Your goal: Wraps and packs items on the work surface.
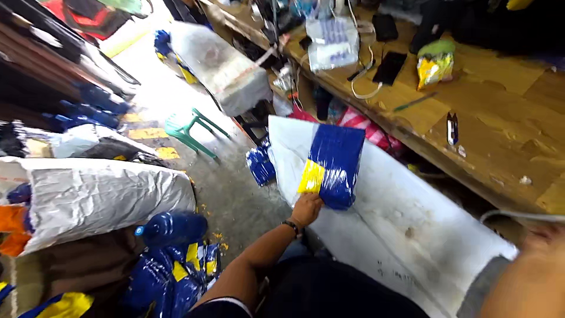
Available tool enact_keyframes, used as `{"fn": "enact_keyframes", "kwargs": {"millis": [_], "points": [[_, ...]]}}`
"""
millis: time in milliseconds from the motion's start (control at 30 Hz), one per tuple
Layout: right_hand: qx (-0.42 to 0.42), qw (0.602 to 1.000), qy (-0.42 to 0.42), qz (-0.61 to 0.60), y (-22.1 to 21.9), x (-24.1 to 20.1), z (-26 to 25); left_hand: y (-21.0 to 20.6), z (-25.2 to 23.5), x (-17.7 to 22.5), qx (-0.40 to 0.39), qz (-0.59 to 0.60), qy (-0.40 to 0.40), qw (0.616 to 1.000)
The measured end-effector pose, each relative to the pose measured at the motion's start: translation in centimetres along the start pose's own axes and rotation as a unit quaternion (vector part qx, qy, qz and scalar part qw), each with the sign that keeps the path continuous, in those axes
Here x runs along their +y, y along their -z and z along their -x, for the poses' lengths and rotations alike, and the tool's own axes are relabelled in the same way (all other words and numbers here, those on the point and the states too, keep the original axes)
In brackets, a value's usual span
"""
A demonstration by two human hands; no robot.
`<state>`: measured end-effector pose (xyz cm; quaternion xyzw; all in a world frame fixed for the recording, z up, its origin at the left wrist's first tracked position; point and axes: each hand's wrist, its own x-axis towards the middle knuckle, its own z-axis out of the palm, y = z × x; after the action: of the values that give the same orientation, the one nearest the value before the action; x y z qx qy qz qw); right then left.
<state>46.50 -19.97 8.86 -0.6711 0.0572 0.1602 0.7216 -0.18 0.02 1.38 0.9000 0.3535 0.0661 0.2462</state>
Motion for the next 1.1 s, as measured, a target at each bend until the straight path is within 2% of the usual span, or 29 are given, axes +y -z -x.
{"fn": "enact_keyframes", "kwargs": {"millis": [67,100,167,233,333,433,500,667,833,1100], "points": [[-0.146,0.975,0.054,0.16,-3.2,1.4,5.3,-0.4,-0.2,-0.4,-0.002,0.009,-0.006,1.0],[-0.228,0.942,0.085,0.233,-4.8,2.3,8.1,-0.6,-0.2,-0.7,0.005,0.009,-0.014,1.0],[-0.373,0.847,0.136,0.353,-7.9,4.2,13.8,-0.9,-0.2,-1.2,0.03,0.007,-0.039,0.999],[-0.477,0.734,0.195,0.443,-10.5,6.5,18.4,-0.9,-0.4,-1.4,0.05,0.003,-0.064,0.997],[-0.556,0.581,0.286,0.521,-13.1,9.7,23.0,-0.5,-0.6,-1.3,0.04,-0.003,-0.077,0.996],[-0.575,0.501,0.367,0.533,-14.4,12.7,24.4,0.0,-0.8,-1.1,0.039,-0.005,-0.077,0.996],[-0.57,0.481,0.403,0.53,-14.9,13.9,24.6,0.5,-1.0,-0.9,0.016,-0.001,-0.069,0.997],[-0.537,0.462,0.483,0.515,-15.5,15.1,25.2,1.8,-1.4,-0.8,-0.055,0.009,-0.047,0.997],[-0.518,0.433,0.53,0.513,-16.4,16.9,25.4,2.2,-1.7,-0.8,-0.069,0.015,-0.046,0.996],[-0.44,0.469,0.616,0.456,-16.5,18.9,24.6,3.4,-2.3,-0.7,-0.107,0.033,-0.024,0.993]]}}
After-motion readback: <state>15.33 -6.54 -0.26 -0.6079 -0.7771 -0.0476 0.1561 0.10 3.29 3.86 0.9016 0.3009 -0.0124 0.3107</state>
